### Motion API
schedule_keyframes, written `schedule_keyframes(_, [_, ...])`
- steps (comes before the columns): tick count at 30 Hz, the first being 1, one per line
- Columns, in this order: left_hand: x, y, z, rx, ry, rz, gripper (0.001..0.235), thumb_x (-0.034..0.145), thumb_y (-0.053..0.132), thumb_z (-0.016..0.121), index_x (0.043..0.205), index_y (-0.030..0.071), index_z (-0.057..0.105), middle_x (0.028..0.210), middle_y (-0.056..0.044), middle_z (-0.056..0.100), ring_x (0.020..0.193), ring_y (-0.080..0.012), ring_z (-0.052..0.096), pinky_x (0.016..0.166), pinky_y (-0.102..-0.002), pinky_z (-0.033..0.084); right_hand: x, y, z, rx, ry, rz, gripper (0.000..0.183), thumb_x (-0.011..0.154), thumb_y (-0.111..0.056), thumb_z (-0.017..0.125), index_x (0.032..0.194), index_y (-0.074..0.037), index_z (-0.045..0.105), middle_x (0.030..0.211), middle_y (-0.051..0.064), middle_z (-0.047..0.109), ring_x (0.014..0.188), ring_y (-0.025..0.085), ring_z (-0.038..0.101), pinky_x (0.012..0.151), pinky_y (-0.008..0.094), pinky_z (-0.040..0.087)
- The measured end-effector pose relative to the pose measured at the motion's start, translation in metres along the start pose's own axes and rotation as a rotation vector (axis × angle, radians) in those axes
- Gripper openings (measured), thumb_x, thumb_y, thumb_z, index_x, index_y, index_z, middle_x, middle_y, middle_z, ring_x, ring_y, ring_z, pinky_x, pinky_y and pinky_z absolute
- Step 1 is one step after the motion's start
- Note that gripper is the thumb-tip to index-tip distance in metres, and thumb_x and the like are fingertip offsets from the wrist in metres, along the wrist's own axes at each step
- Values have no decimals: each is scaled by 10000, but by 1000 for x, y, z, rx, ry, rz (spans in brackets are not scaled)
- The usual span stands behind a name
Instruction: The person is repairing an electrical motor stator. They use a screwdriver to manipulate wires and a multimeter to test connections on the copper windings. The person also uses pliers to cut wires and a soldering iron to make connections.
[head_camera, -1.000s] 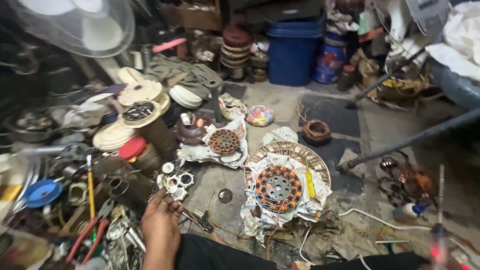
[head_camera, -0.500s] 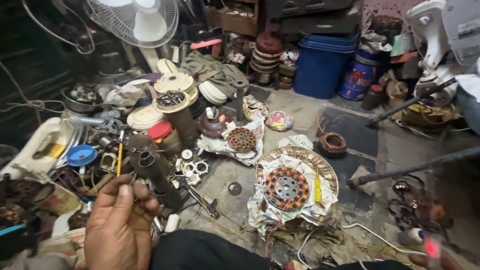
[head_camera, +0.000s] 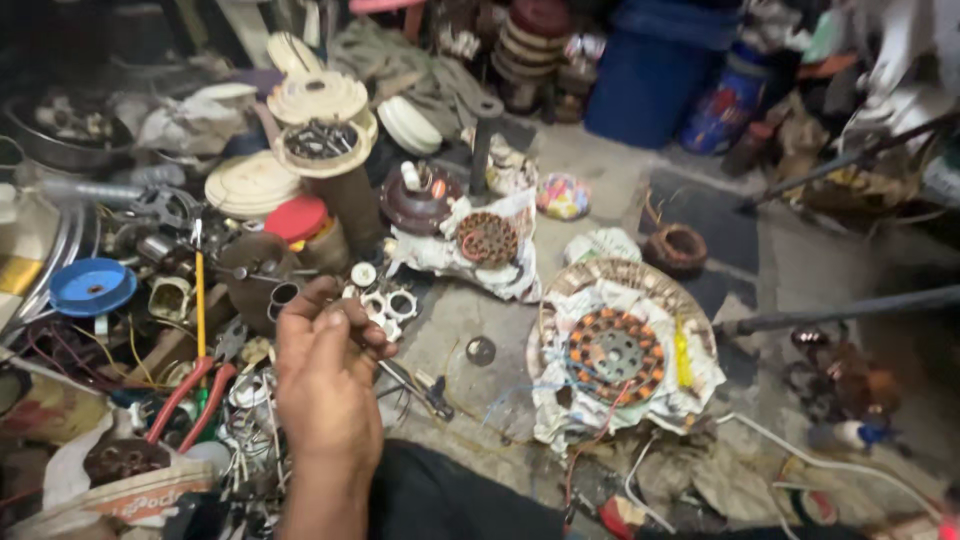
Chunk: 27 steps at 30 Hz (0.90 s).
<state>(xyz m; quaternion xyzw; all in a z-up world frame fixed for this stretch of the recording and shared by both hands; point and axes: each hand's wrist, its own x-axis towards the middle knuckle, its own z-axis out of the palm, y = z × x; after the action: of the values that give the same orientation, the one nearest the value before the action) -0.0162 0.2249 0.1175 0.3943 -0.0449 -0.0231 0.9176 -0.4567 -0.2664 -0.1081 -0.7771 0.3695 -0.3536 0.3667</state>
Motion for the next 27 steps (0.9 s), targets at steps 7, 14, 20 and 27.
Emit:
schedule_keyframes(7, [-10, -92, -38, 338, 82, -263, 278, 1003, 97, 506, 1267, 16, 538, 1002, -144, 684, 764, -173, 622, 699, -343, 536, 2, -17, 29, 19, 2, -106, 518, 983, -72, 489, 1491, 15, 537, 1130, 161, 704, 1074, 196, 695, 1002, 317, 501])
schedule_keyframes(14, [-13, -132, -58, 460, 114, -297, 230, 982, 49, 520, 1208, 9, 518, 1087, -212, 737, 753, -205, 658, 687, -339, 531, -13, -70, 76, 44, 261, -165, 415, 1068, -96, 533, 1460, 40, 543, 1297, 178, 661, 1182, 205, 642, 1073, 305, 475])
schedule_keyframes(20, [-55, -173, -28, 586, -46, -277, 220, 925, 49, 456, 1093, -13, 584, 906, -159, 670, 687, -234, 641, 648, -375, 562, -14, -83, 61, -41, 251, -79, 385, 1029, -127, 622, 1381, 30, 616, 1177, 168, 713, 1070, 180, 662, 995, 289, 494])
schedule_keyframes(27, [-154, -269, 71, 1057, -342, -132, 196, 837, 149, 709, 982, 44, 629, 790, -112, 669, 762, -275, 674, 710, -407, 540, -14, -77, 52, -14, 227, -80, 311, 1042, -148, 658, 1301, 24, 672, 1126, 140, 724, 1105, 163, 673, 1020, 280, 495])
